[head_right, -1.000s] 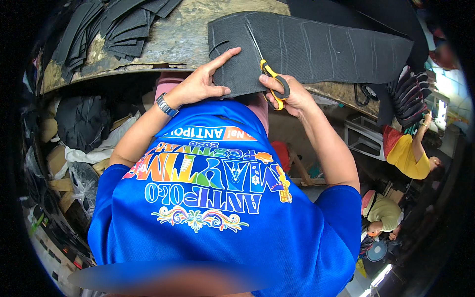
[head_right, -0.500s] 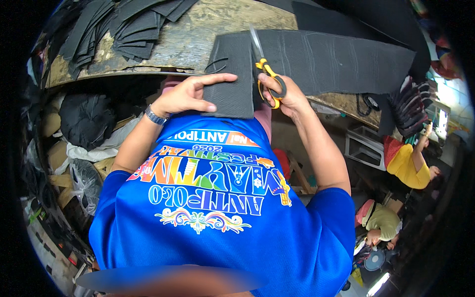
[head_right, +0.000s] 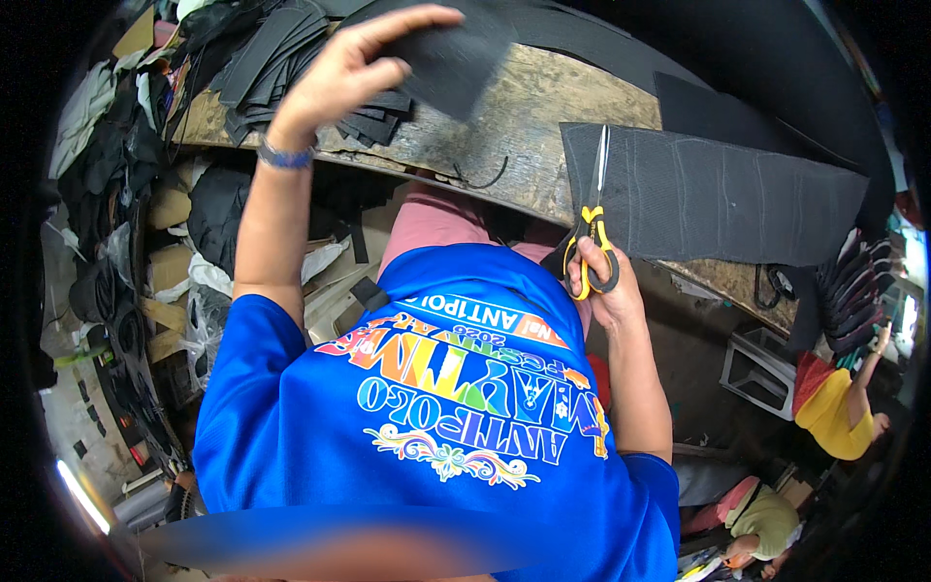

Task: The person uses yellow-handled scissors to cut a large sheet of black fabric into smaller rectangular pieces. They repeatedly cut along marked lines, stack the cut pieces, and continue cutting the remaining fabric until the sheet is fully divided.

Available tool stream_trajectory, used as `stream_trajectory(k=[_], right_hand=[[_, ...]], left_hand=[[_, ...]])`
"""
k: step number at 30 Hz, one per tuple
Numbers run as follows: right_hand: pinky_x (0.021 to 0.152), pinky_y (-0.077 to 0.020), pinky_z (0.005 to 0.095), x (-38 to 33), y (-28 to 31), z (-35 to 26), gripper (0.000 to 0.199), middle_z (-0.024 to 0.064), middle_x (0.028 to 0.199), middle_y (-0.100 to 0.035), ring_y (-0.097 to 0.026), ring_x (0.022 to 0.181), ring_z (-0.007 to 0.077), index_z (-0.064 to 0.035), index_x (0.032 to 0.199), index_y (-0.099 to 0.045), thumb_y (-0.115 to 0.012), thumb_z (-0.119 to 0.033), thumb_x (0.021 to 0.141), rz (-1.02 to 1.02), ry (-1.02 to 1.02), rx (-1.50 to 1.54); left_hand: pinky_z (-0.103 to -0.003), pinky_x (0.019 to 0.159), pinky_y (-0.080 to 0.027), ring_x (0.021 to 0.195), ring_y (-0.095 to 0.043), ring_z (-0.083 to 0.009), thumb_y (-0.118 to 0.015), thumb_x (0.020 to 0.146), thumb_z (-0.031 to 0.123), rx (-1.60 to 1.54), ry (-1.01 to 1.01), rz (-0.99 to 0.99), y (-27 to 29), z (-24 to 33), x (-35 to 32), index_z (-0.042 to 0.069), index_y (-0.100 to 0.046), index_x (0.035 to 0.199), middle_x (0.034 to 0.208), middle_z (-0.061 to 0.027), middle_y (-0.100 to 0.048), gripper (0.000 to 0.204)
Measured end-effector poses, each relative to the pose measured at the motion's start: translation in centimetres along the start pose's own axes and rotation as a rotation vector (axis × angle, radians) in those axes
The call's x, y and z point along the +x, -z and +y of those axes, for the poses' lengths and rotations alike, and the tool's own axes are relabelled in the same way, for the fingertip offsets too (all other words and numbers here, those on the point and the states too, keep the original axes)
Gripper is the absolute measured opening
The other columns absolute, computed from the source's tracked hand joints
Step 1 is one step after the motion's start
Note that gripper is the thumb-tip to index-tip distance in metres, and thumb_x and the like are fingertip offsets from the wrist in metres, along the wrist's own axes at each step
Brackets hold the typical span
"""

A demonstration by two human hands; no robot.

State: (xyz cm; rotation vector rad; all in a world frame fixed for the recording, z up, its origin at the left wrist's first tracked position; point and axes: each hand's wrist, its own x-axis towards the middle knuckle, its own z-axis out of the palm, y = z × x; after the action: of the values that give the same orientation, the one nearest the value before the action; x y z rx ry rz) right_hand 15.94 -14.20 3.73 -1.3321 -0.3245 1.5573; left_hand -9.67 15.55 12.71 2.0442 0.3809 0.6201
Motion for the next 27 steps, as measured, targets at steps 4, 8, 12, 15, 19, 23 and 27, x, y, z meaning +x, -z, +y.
stream_trajectory(k=[4,8,12,15,19,23,27], right_hand=[[0.050,-0.0405,0.0240,-2.0,1.1,0.6,0.039,0.0058,0.066,-0.056,-0.052,0.054,0.0120,-0.0034,0.079,-0.057,-0.068,-0.039,0.091,0.022,0.005,-0.073],[0.051,-0.0408,0.0238,-4.4,3.2,1.8,0.038,0.0050,0.066,-0.056,-0.052,0.054,0.0114,-0.0029,0.081,-0.058,-0.067,-0.038,0.091,0.070,0.030,-0.081],[0.051,-0.0410,0.0239,-5.7,5.0,3.6,0.031,0.0024,0.066,-0.057,-0.052,0.054,0.0107,-0.0045,0.091,-0.060,-0.069,-0.034,0.090,0.271,-0.053,-0.046],[0.050,-0.0400,0.0241,-5.4,5.6,4.5,0.032,0.0028,0.066,-0.057,-0.052,0.054,0.0112,-0.0051,0.086,-0.059,-0.069,-0.035,0.090,0.250,-0.114,0.067],[0.048,-0.0406,0.0237,-4.6,6.2,5.0,0.032,0.0032,0.064,-0.057,-0.053,0.052,0.0107,-0.0065,0.079,-0.058,-0.070,-0.034,0.090,0.164,-0.114,0.035],[0.046,-0.0408,0.0226,-3.9,6.3,5.2,0.032,0.0034,0.064,-0.058,-0.055,0.052,0.0096,-0.0071,0.080,-0.057,-0.071,-0.034,0.089,0.179,-0.115,-0.004],[0.051,-0.0439,0.0245,-4.8,6.5,4.8,0.033,0.0040,0.068,-0.060,-0.056,0.057,0.0106,-0.0062,0.085,-0.058,-0.068,-0.037,0.091,0.157,-0.064,0.004]], left_hand=[[-0.051,0.110,-0.032,0.135,-0.037,-0.0425,-0.067,0.071,0.009,0.368,0.384,-0.156,5.9,-2.5,1.6,0.010,-0.046,0.142,0.150,-0.0200,-0.037,0.073],[-0.046,0.101,-0.044,0.119,-0.053,-0.0420,-0.070,0.069,0.003,1.291,-0.057,0.399,1.9,-4.4,0.1,0.005,-0.045,0.140,0.136,-0.0306,-0.045,0.075],[-0.038,0.101,-0.045,0.116,-0.057,-0.0314,-0.070,0.084,0.023,0.552,-0.080,0.063,-9.9,-4.9,0.9,0.006,-0.065,0.122,0.124,-0.0167,-0.059,0.041],[-0.042,0.099,-0.045,0.117,-0.054,-0.0354,-0.077,0.080,0.040,0.530,0.074,-0.129,-18.2,-4.5,0.9,0.004,-0.067,0.114,0.129,-0.0183,-0.052,0.051],[-0.041,0.094,-0.048,0.109,-0.058,-0.0339,-0.080,0.077,0.042,0.390,0.028,0.052,-22.9,-4.6,2.4,-0.001,-0.067,0.108,0.120,-0.0180,-0.057,0.054],[-0.034,0.083,-0.053,0.100,-0.065,-0.0271,-0.082,0.078,0.032,0.024,0.171,-0.050,-25.8,-3.9,2.9,-0.004,-0.061,0.112,0.118,-0.0192,-0.060,0.054],[-0.034,0.084,-0.054,0.110,-0.063,-0.0251,-0.081,0.078,0.013,-0.150,0.166,0.064,-26.6,-4.5,3.2,-0.002,-0.045,0.129,0.127,-0.0198,-0.058,0.064]])
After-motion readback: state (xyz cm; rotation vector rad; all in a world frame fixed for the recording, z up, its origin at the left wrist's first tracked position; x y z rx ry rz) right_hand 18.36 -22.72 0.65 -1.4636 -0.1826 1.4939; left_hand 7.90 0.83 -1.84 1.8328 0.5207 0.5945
